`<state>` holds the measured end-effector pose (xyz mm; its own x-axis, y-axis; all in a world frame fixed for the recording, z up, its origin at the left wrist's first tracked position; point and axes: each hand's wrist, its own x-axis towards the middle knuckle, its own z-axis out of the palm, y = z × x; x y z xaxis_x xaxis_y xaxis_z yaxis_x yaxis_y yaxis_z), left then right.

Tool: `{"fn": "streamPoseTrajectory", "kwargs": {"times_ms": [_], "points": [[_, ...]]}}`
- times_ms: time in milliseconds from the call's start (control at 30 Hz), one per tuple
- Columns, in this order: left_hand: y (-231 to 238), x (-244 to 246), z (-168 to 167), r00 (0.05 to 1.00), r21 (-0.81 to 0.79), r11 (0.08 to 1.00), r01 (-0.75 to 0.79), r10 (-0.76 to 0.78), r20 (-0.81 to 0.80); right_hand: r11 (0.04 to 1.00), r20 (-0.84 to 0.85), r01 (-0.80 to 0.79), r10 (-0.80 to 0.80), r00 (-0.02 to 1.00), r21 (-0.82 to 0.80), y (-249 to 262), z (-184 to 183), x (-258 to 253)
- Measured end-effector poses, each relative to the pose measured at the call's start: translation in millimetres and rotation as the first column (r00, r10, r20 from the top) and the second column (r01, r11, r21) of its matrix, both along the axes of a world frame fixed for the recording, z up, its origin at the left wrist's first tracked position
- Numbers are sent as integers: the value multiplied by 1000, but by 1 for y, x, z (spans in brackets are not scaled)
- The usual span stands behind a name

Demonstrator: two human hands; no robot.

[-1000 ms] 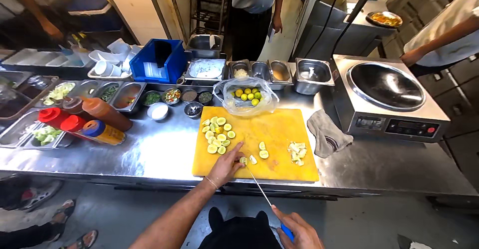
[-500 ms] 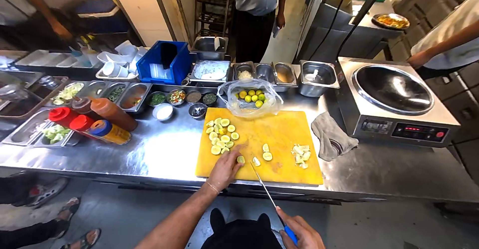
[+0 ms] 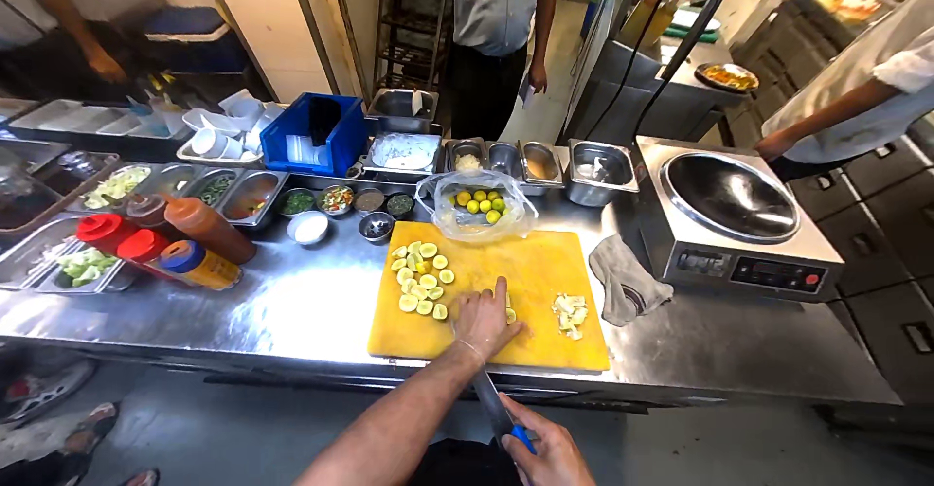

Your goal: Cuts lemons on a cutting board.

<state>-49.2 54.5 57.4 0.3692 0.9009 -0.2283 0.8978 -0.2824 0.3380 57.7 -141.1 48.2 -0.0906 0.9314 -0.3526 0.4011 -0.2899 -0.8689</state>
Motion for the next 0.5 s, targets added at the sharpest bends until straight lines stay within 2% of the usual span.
{"fn": "streamPoseTrajectory", "kwargs": {"times_ms": [100, 167, 233, 333, 433, 500], "points": [[0, 2, 2, 1000, 15, 1000, 12, -13, 22, 997, -26, 61, -62, 998, -50, 3, 5, 1], [-4, -14, 0, 988, 35, 999, 17, -22, 153, 985, 1, 166, -166, 986, -47, -1, 8, 6], [-7, -40, -8, 951, 12, 999, 48, -49, 305, 973, 106, 231, -230, 967, 0, -7, 10, 15], [-10, -71, -27, 910, -22, 993, 115, -96, 403, 979, 335, 146, -186, 924, 140, -20, 14, 25], [-9, -84, -37, 904, -14, 986, 164, -144, 403, 976, 412, 44, -131, 902, 213, -34, 17, 27], [-8, -86, -38, 900, 1, 984, 179, -164, 405, 981, 444, -15, -74, 893, 194, -40, 22, 29]]}}
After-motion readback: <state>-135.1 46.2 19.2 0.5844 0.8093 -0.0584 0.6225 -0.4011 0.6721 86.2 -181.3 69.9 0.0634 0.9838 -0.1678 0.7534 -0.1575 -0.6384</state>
